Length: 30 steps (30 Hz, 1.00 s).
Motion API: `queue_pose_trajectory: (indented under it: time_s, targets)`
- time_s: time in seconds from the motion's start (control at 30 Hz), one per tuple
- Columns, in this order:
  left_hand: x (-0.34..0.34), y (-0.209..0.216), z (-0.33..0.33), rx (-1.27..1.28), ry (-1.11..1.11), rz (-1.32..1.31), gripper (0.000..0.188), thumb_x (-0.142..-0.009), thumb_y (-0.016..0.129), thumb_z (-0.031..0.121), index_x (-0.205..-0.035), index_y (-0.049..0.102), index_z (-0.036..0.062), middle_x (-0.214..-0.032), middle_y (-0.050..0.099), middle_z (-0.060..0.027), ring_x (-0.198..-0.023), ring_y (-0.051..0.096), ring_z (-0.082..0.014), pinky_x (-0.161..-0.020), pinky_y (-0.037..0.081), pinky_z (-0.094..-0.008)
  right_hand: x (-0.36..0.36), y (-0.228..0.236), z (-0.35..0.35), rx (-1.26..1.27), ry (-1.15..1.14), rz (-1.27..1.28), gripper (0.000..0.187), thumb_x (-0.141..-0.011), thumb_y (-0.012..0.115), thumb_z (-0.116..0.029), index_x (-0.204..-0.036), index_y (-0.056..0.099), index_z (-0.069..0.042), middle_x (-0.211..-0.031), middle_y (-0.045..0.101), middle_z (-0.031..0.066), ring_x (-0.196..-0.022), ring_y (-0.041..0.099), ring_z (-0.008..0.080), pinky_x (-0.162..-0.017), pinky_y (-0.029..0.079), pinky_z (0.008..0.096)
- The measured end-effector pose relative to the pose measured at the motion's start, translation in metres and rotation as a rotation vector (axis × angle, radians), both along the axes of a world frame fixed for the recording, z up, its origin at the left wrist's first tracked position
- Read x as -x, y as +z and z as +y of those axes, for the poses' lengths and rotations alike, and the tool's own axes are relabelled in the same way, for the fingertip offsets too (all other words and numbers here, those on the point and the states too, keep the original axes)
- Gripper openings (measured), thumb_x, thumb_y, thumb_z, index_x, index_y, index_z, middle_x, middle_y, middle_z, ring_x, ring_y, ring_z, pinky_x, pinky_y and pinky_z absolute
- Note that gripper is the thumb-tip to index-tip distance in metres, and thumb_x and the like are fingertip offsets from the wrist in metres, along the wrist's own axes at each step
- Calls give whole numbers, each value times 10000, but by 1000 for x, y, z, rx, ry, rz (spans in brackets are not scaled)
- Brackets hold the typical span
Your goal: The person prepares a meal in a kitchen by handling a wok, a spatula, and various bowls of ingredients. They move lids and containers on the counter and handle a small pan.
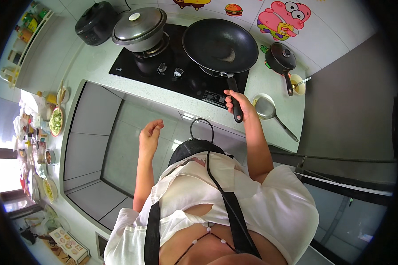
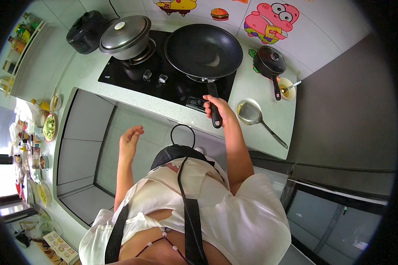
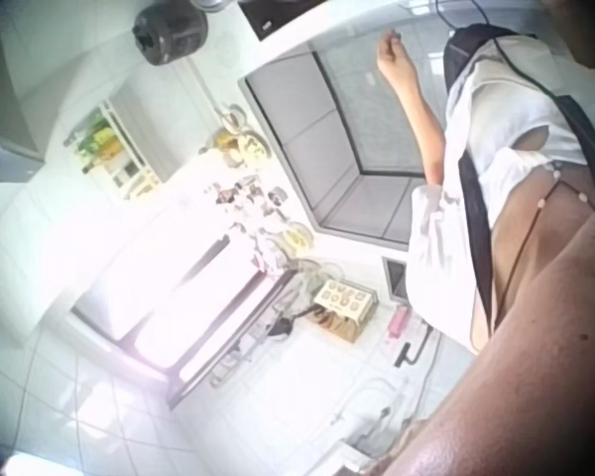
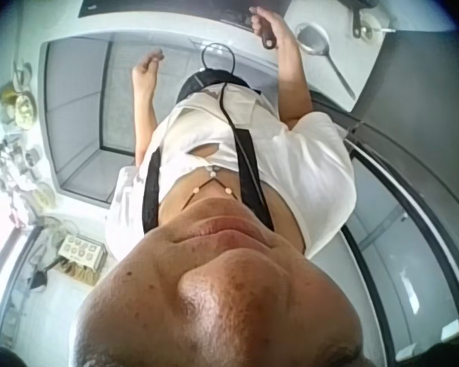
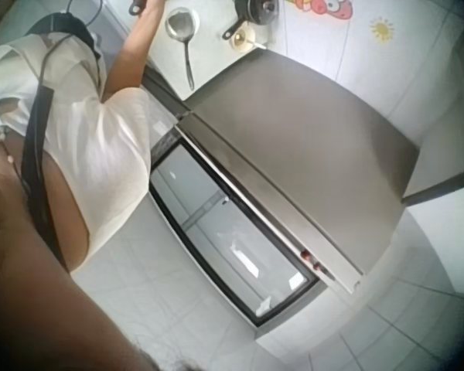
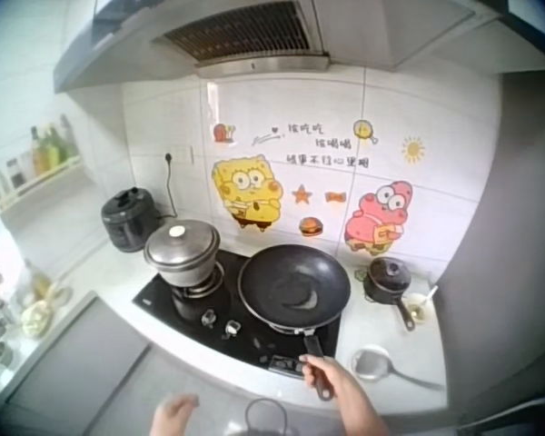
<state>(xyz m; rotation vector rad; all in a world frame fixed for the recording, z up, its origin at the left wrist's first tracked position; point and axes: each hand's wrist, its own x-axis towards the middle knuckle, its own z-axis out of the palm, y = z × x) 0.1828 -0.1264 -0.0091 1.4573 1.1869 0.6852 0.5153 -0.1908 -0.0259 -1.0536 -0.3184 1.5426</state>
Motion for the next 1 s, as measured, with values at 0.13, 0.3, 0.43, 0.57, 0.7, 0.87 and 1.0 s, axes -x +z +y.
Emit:
queue_pose_trajectory:
  time_s: [0.13,0.3,0.43,0.57,0.7,0.87,1.0]
  targets:
    - [3,-3,-1,-9,-10,20,239,-835,473,75,-1029,558,-35,-925,608,-102,-917,563,-159,-825,405,-257,5,5,-5,1,-47,-76,548,-844,497,-403,-1236,368,-43,-825,573,44,-670,561,109,-544,480,227]
    - [11,-4,-3,3,-3,21,241,-835,478,80,-1034,556,-33,-936,605,-100,-913,563,-158,-825,405,-257,13,6,-19,3,-44,-48,649,-833,427,-525,-1254,353,-36,-958,596,103,-787,590,150,-628,498,279]
    - [15,-4,-4,8,2,0,244,-829,474,70,-1034,557,-32,-928,608,-100,-912,563,-158,-824,404,-255,13,-9,-30,19,-160,12,615,-844,376,-544,-1181,435,-33,-964,598,90,-801,588,166,-664,487,298]
    - [21,-3,-6,6,-6,-13,249,-824,469,63,-1035,558,-34,-919,610,-100,-911,562,-157,-823,403,-254,10,-30,-38,11,-416,17,470,-878,381,-459,-1039,530,-42,-889,605,64,-719,567,169,-592,444,275]
    - [29,-10,-7,-48,-4,2,246,-811,486,84,-1020,578,-10,-901,624,-116,-876,584,-161,-783,427,-255,2,-51,-51,0,-484,24,376,-887,405,-387,-1020,529,-59,-871,602,49,-679,542,144,-550,406,256]
    - [34,-17,-9,-29,-29,-20,240,-807,487,85,-1008,586,0,-880,624,-103,-849,584,-159,-767,429,-251,24,-36,-64,127,-587,2,322,-892,414,-350,-1034,499,-74,-850,604,32,-648,553,134,-586,448,270]
    - [33,-16,-13,49,-89,-9,239,-829,479,79,-1022,572,-27,-914,616,-91,-894,567,-153,-809,410,-260,35,-31,-84,133,-594,-6,315,-886,436,-339,-1030,497,-66,-825,602,35,-676,576,133,-594,478,275]
